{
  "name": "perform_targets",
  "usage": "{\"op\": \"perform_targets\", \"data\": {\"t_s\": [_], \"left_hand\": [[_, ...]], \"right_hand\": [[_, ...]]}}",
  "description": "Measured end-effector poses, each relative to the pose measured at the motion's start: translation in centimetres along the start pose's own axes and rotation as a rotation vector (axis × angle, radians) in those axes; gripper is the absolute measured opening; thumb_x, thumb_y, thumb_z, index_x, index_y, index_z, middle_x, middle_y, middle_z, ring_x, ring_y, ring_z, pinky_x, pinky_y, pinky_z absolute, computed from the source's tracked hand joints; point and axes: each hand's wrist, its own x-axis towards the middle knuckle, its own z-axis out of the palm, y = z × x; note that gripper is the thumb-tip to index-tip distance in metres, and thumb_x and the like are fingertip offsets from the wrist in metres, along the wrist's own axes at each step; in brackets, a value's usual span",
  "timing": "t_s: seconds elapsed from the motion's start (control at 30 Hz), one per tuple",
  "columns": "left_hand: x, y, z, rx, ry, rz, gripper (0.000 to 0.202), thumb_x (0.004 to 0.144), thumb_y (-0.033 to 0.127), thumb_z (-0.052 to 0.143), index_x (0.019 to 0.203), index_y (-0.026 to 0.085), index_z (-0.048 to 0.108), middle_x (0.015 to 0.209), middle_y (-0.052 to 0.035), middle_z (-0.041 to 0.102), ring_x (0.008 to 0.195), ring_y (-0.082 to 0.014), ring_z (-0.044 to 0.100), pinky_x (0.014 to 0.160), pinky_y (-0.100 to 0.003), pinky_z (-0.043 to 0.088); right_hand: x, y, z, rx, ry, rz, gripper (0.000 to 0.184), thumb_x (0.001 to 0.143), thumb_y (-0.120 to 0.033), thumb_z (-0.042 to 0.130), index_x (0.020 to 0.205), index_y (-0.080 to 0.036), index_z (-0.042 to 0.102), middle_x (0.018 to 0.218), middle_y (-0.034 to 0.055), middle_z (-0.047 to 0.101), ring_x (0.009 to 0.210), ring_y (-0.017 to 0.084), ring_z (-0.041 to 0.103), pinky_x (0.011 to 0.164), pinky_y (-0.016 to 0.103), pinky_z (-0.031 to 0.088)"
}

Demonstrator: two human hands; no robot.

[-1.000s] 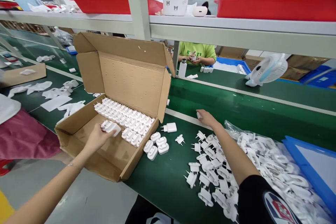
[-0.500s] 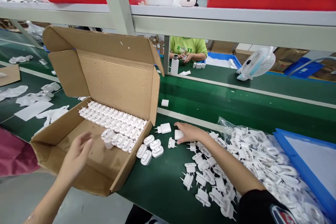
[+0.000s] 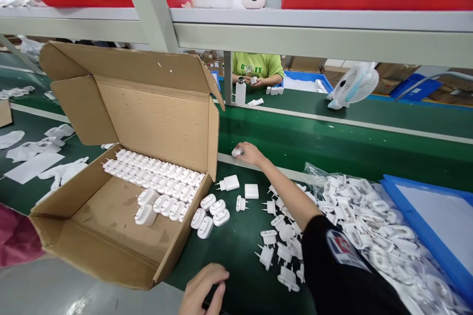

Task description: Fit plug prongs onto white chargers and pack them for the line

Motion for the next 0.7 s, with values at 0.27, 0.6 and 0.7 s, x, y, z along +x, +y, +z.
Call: {"op": "perform_targets", "data": {"t_s": [0.27,0.6,0.7], "left_hand": [[2.8,-1.7,4.8,0.209,-0.001,-0.082,0.043,0.085,0.026,0.054,0.127,0.021,0.045,0.115,-0.0138,0.059,0.098,-0.0266,0.060,0.080,-0.042,0.053],[-0.2,-1.7,1.8,0.333,0.038,-0.011,0.051,0.085,0.019,0.055,0.134,0.024,0.039,0.122,-0.0095,0.058,0.111,-0.0252,0.055,0.092,-0.040,0.048],[-0.4,0.2,-1.4,0.301,0.178,-0.011,0.043,0.086,0.017,0.053,0.127,0.027,0.045,0.116,-0.0082,0.060,0.104,-0.0227,0.058,0.088,-0.035,0.050]], "right_hand": [[-18.7,-8.0,1.6,0.037,-0.205,-0.158,0.015,0.077,-0.023,0.060,0.091,-0.018,0.057,0.094,0.0058,0.056,0.089,0.023,0.056,0.075,0.031,0.045],[-7.5,-5.2,3.4,-0.023,-0.131,-0.100,0.056,0.075,-0.017,0.069,0.125,-0.015,0.046,0.131,0.0134,0.050,0.123,0.030,0.041,0.099,0.042,0.038],[-6.3,-4.8,3.6,-0.025,-0.144,-0.119,0.048,0.074,-0.011,0.068,0.119,-0.013,0.053,0.123,0.0143,0.056,0.116,0.030,0.049,0.101,0.045,0.035]]}}
